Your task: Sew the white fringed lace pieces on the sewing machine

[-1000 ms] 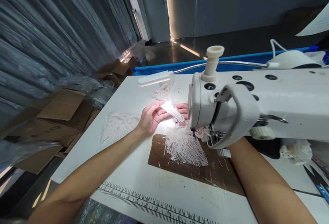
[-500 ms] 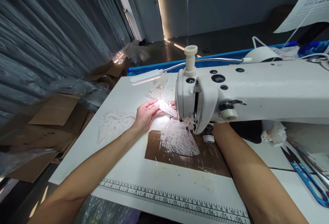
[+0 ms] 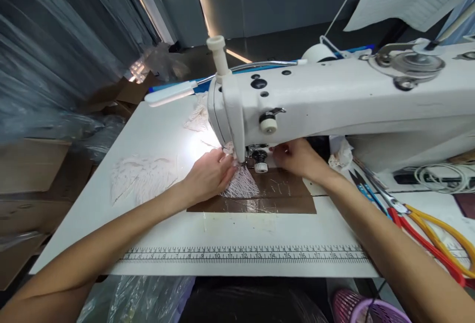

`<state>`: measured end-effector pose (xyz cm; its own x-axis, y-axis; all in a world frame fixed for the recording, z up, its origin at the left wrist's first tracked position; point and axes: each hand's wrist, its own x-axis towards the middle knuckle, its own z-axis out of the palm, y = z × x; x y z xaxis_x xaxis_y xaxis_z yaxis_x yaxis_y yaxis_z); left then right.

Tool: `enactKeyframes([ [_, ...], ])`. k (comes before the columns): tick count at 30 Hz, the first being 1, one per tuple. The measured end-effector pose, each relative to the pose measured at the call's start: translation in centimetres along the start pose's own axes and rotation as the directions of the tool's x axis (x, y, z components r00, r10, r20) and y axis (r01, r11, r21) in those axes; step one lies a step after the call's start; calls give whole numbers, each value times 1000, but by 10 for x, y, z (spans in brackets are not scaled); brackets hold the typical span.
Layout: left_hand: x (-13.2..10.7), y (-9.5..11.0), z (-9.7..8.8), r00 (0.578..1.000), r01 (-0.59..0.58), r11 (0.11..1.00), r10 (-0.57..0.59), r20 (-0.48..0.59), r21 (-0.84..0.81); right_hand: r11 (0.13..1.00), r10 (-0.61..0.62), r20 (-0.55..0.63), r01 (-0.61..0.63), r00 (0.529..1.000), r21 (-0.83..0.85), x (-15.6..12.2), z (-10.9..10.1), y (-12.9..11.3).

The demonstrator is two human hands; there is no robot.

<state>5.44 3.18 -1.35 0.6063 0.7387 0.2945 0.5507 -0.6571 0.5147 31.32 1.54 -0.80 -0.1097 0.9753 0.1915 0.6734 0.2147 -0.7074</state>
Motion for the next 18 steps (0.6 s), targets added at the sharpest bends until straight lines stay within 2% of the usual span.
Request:
enactKeyframes([
  [2, 10, -10, 1, 994, -87, 994, 92, 59, -70, 997, -73, 68, 76, 995, -35, -23, 5, -5],
  [3, 16, -16, -1, 987, -128, 985, 139, 86, -115, 984, -163, 81, 168, 983, -54, -33, 10, -9],
  [5, 27, -29, -6, 964, -196, 964, 223, 147, -179, 931, -346, 122, 356, 930, -81, -49, 25, -17],
  [7, 32, -37, -12, 938, -250, 956, 278, 205, -155, 873, -446, 198, 473, 873, -120, -59, 41, -23],
  [9, 30, -39, -15, 938, -273, 961, 278, 207, -55, 847, -464, 245, 507, 851, -159, -65, 53, -26],
  [12, 13, -31, -15, 964, -245, 968, 237, 118, 51, 860, -442, 254, 487, 860, -151, -67, 59, -25],
  [14, -1, -23, -14, 962, -248, 968, 249, 109, -23, 873, -435, 243, 472, 867, -122, -68, 58, -23],
  [18, -16, -13, -7, 930, -252, 924, 313, 193, -287, 883, -433, 219, 460, 875, -94, -67, 55, -22],
])
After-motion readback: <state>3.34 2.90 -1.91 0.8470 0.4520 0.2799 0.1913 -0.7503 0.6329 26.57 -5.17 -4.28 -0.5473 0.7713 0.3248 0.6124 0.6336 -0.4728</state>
